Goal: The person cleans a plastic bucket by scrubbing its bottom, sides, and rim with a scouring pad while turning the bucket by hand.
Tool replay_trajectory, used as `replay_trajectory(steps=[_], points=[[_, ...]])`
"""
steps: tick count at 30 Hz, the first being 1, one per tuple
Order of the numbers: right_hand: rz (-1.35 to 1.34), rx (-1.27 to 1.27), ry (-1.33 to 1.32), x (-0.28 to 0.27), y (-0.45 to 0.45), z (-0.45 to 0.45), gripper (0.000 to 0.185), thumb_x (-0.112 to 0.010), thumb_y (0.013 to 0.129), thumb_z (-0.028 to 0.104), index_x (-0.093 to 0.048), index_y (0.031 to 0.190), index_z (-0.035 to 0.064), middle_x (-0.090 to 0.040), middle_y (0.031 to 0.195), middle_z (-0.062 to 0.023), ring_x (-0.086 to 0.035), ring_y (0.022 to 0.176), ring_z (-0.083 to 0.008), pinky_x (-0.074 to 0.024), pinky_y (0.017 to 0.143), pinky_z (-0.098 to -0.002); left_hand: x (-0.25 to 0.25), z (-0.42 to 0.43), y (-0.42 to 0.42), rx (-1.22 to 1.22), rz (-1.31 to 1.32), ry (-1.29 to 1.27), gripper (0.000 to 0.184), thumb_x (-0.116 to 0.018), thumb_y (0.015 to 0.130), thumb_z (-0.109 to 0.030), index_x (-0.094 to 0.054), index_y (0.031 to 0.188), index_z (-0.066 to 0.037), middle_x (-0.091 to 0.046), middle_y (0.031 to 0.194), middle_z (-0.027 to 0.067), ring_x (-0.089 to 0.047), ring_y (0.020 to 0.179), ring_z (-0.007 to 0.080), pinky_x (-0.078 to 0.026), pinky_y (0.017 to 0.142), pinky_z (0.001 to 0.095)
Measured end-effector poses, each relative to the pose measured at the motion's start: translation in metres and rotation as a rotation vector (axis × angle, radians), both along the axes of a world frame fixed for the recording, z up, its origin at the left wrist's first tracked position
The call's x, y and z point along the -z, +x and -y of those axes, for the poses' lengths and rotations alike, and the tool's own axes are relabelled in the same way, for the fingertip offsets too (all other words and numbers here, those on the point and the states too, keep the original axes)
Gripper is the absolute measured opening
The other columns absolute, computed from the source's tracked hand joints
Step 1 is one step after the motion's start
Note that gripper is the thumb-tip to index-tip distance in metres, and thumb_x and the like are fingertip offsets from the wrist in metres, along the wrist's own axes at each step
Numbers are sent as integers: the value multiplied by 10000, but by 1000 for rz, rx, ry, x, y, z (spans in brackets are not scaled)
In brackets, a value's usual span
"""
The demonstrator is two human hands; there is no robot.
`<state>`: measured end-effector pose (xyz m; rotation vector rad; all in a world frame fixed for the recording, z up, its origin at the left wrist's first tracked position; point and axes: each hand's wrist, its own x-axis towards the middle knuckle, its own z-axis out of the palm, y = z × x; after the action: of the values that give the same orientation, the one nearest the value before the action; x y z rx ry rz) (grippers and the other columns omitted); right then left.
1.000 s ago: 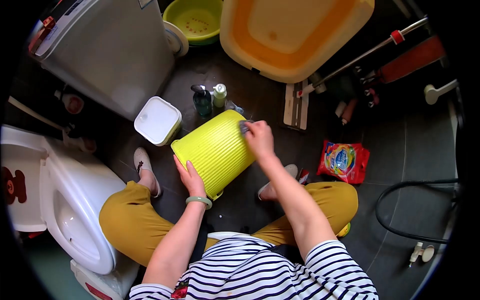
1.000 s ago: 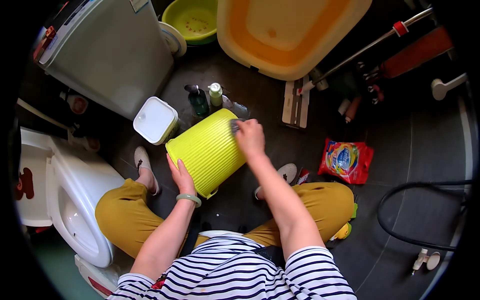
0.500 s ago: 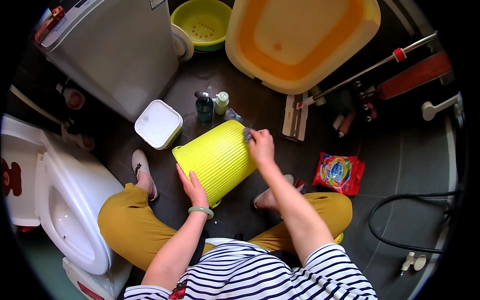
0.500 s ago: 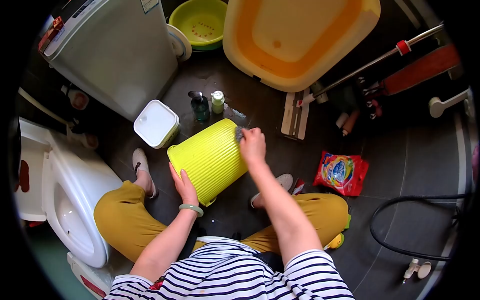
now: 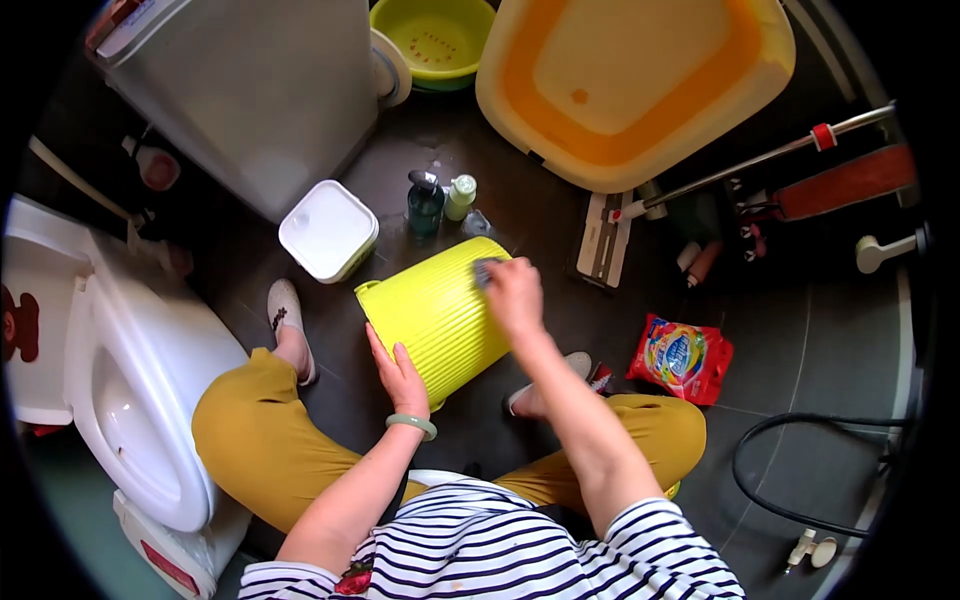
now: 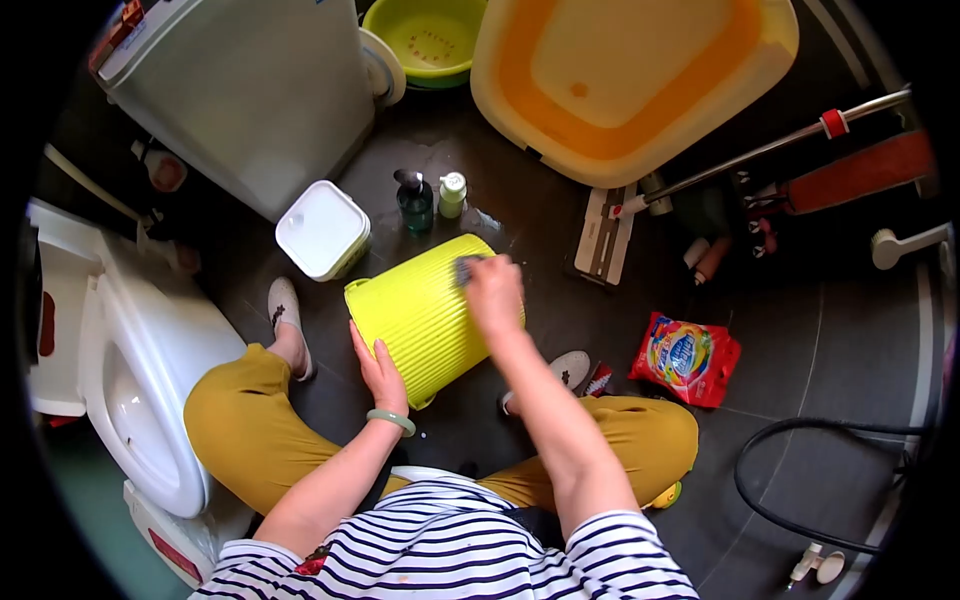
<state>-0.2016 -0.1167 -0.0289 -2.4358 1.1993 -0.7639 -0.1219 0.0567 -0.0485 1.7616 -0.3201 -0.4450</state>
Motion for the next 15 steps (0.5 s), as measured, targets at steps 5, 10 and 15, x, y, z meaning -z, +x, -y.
replay_trajectory(steps=[5,10,15], points=[[138,-354,220,-28,50,-98,280,-607,656,-33,-662,920,44,-563,810,-135,-555,790,-322,-474,711,-383,-1,0,1,-46,-238,-118,528,-384,950,-148,-187,1427,-40,-299,1419,224,-357,1273,348,-279,1051,376],[-102,25,130,1,-5,40,208,-598,672,-18,-691,846,46,-607,826,-157,-593,804,-298,-482,699,-374,2,-4,-4,47,-12,20,546,-394,945,-162,-175,1427,-29,-267,1433,229,-313,1302,342,-255,1064,365],[34,-257,166,3,40,-53,226,-607,687,-1,-685,895,44,-576,814,-148,-563,788,-320,-477,735,-385,8,-4,-13,42,30,64,560,-427,942,-200,-195,1420,-21,-291,1424,218,-318,1300,338,-258,1062,362]])
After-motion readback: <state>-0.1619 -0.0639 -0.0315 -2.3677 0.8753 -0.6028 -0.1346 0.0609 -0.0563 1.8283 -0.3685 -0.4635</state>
